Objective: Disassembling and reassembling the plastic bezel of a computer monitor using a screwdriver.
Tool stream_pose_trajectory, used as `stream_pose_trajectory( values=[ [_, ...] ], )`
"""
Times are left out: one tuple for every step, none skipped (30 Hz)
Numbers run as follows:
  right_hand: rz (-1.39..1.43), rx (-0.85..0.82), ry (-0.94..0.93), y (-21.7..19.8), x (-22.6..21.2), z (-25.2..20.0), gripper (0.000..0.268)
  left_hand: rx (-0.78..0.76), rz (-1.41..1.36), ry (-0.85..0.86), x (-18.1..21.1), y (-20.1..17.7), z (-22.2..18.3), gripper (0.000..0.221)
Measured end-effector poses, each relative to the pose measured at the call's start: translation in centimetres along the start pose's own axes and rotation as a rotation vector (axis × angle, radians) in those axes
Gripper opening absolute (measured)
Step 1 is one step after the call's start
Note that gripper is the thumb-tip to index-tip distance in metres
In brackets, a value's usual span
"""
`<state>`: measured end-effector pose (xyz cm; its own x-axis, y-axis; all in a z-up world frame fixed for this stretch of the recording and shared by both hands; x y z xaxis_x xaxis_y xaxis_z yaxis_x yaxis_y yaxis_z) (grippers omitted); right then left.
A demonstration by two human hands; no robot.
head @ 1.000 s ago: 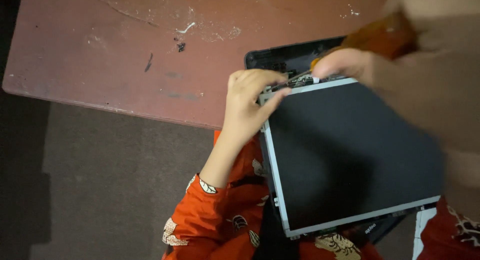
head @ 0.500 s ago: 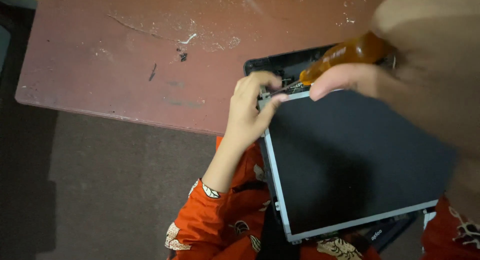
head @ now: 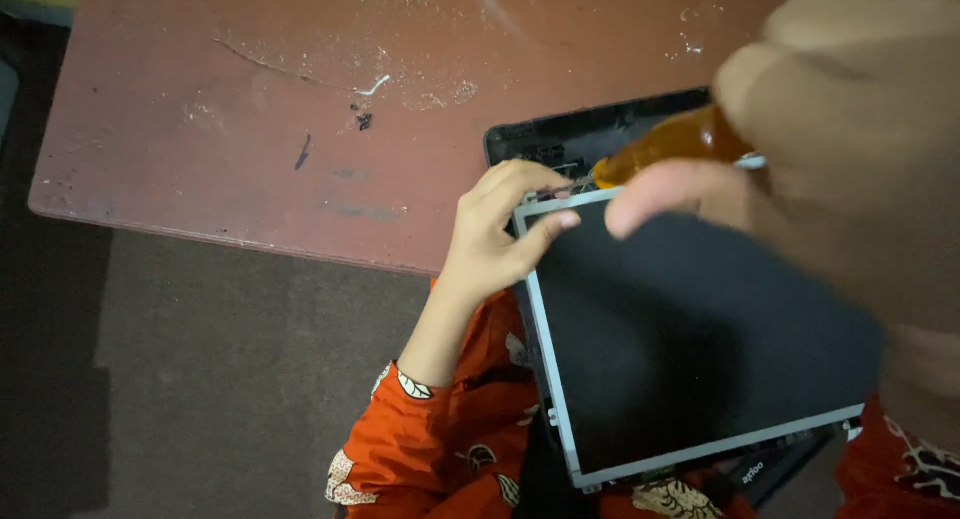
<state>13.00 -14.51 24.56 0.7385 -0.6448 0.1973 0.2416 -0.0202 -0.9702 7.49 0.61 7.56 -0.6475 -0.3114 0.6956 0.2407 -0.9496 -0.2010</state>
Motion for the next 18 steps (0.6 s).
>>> stream_pose_trajectory(
  values=[
    [-0.059, -0.032, 0.017, 0.0, 0.0, 0.1, 0.099, 0.068, -0.031, 0.056, 0.0, -0.2, 0.0, 0.004],
    [-0.056, -0.032, 0.015, -0.2, -0.5, 0.0, 0.099, 0.068, -0.028, 0.054, -0.2, -0.2, 0.1, 0.004],
    [0.111, 0.028, -0.030, -0.9, -1.3, -0.2, 0.070, 0.086, -0.045, 0.064, -0.3, -0.3, 0.1, 0.006],
    [0.275, 0.087, -0.072, -1.6, -1.9, -0.5, 0.069, 0.103, -0.063, 0.075, -0.5, -0.3, 0.2, 0.010],
    [0.278, 0.086, -0.072, -1.6, -1.9, -0.3, 0.069, 0.102, -0.062, 0.072, -0.5, -0.6, 0.2, 0.010],
    [0.228, 0.049, -0.042, -1.3, -1.8, -0.2, 0.066, 0.052, -0.093, 0.073, -0.6, -0.4, 0.2, 0.016],
    [0.178, 0.013, -0.012, -0.9, -1.7, 0.0, 0.066, 0.003, -0.123, 0.074, -0.6, -0.1, 0.2, 0.024],
    [0.178, 0.011, -0.008, -1.0, -1.6, 0.1, 0.066, 0.000, -0.126, 0.074, -0.3, -0.4, 0.3, 0.024],
    [0.103, -0.040, 0.037, -0.6, -1.3, 0.3, 0.069, -0.052, -0.104, 0.057, -0.2, -0.3, 0.3, 0.023],
    [0.027, -0.089, 0.080, -0.2, -1.0, 0.5, 0.078, -0.102, -0.079, 0.040, 0.0, -0.3, 0.3, 0.032],
    [0.029, -0.089, 0.081, -0.2, -1.0, 0.5, 0.078, -0.104, -0.079, 0.040, 0.1, -0.1, 0.3, 0.032],
    [-0.050, -0.137, 0.125, 0.1, -0.6, 0.5, 0.089, -0.032, -0.077, 0.023, 0.1, -0.3, 0.3, 0.019],
    [-0.128, -0.184, 0.168, 0.4, -0.3, 0.5, 0.103, 0.041, -0.074, 0.007, 0.0, -0.5, 0.4, 0.021],
    [-0.128, -0.182, 0.166, 0.1, -0.4, 0.2, 0.103, 0.042, -0.072, 0.008, -0.2, -0.1, 0.3, 0.021],
    [-0.135, -0.025, 0.087, -1.1, -1.1, -0.1, 0.104, 0.109, -0.029, 0.017, -0.4, -0.2, 0.1, 0.007],
    [-0.145, 0.133, 0.012, -2.2, -1.8, -0.5, 0.123, 0.174, 0.015, 0.025, -0.6, -0.3, 0.0, 0.010],
    [-0.143, 0.135, 0.011, -1.6, -1.4, -0.2, 0.123, 0.174, 0.017, 0.025, -0.6, -0.5, 0.1, 0.010],
    [-0.121, 0.108, -0.011, -0.9, -1.1, -0.1, 0.113, 0.152, -0.034, 0.029, -0.6, -0.5, 0.2, 0.013]
  ],
)
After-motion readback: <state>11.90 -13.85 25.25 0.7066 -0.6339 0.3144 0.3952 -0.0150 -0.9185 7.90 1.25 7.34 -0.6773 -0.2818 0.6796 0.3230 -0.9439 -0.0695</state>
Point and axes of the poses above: each hand's wrist, its own z-axis towards the middle knuckle, its own y-axis out of the palm, x = y × z, the point moved 6 cm from there along z, towards the middle knuckle, and after that the axes turned 11 degrees about y, right-handed, at the moved point
